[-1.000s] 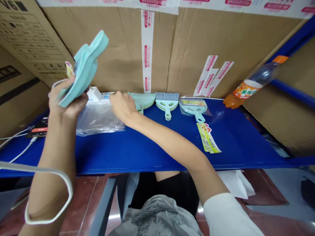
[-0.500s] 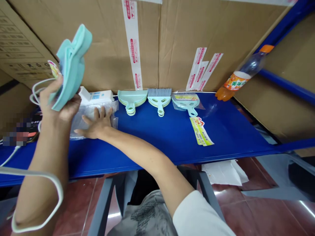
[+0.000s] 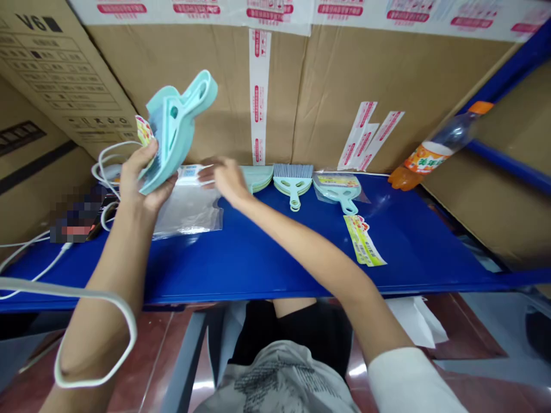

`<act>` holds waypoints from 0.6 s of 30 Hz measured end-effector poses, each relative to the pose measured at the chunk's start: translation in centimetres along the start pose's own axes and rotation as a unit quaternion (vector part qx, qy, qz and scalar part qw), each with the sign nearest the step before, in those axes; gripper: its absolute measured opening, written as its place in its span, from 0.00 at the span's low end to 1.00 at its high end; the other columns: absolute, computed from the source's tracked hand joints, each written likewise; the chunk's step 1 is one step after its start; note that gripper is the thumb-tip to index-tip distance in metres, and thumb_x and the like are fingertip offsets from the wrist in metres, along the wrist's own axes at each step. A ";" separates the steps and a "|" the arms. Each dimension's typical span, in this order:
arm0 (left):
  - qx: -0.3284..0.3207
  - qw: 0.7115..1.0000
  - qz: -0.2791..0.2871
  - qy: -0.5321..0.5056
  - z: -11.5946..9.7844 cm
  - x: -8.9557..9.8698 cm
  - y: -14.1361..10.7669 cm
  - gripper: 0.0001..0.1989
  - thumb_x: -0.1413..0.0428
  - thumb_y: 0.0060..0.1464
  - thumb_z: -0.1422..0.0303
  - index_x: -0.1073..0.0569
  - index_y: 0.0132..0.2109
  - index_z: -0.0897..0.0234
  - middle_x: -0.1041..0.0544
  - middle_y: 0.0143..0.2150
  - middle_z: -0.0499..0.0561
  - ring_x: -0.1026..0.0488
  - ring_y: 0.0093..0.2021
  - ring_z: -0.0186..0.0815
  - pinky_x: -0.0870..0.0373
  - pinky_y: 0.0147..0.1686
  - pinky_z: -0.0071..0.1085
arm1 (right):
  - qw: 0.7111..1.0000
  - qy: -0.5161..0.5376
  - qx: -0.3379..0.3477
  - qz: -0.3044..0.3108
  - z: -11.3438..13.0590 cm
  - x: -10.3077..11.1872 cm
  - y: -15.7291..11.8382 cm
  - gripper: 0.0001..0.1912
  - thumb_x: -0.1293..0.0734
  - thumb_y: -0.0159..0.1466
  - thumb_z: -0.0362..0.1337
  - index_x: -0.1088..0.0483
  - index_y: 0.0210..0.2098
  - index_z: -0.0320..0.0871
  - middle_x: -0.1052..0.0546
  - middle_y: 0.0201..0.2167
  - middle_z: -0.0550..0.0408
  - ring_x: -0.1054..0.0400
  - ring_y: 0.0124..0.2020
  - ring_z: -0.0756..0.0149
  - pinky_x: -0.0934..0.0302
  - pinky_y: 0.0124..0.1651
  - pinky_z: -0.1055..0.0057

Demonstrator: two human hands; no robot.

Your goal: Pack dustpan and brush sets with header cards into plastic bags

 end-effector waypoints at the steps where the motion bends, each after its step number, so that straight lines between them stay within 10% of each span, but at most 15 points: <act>1: -0.007 1.000 0.011 0.009 0.0 -0.2 -0.1 0.12 0.46 0.70 0.79 0.26 0.36 0.68 0.22 0.23 0.47 0.28 0.19 0.27 0.29 0.21 0.18 | 0.992 0.100 -0.040 -0.069 -1.0 4.1 -0.7 0.20 0.47 0.74 0.28 0.30 0.58 0.40 0.17 0.48 0.51 0.21 0.47 0.63 0.25 0.47 0.62; 4: -0.001 0.995 0.063 0.072 1.2 -1.2 -0.7 0.05 0.35 0.60 0.81 0.23 0.39 0.71 0.17 0.27 0.49 0.22 0.23 0.29 0.23 0.28 0.20 | 0.937 0.237 -0.036 -0.256 -1.4 15.8 -4.6 0.13 0.42 0.73 0.33 0.28 0.49 0.43 0.19 0.39 0.56 0.25 0.37 0.68 0.33 0.38 0.70; 7: 0.061 0.975 0.136 0.166 4.5 -2.5 -2.3 0.19 0.26 0.52 0.77 0.20 0.49 0.72 0.13 0.32 0.52 0.17 0.27 0.36 0.18 0.31 0.26 | 0.939 0.203 0.046 -0.274 1.8 21.7 -7.7 0.09 0.38 0.72 0.38 0.26 0.43 0.45 0.19 0.36 0.57 0.29 0.34 0.69 0.39 0.34 0.72; 12: 0.143 0.929 0.238 0.245 9.8 -5.0 -7.0 0.38 0.17 0.36 0.70 0.22 0.55 0.65 0.11 0.40 0.53 0.13 0.31 0.43 0.16 0.29 0.29 | 0.988 -0.084 0.098 -0.081 4.6 15.2 -9.2 0.07 0.25 0.66 0.39 0.22 0.42 0.44 0.17 0.35 0.56 0.28 0.39 0.64 0.36 0.45 0.66; 18: 0.169 0.906 0.271 0.278 13.0 -5.5 -9.5 0.44 0.16 0.33 0.62 0.25 0.57 0.62 0.11 0.44 0.55 0.12 0.35 0.48 0.13 0.32 0.34 | 0.991 -0.069 0.069 -0.089 1.5 12.4 -9.7 0.10 0.25 0.62 0.30 0.24 0.43 0.45 0.16 0.37 0.58 0.23 0.43 0.63 0.33 0.54 0.62</act>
Point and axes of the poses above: each hand's wrist, its own y-axis towards the middle knuckle, its own x-axis out of the back of the hand, z = x × y, the point moved 10 cm from there along y, towards the middle knuckle
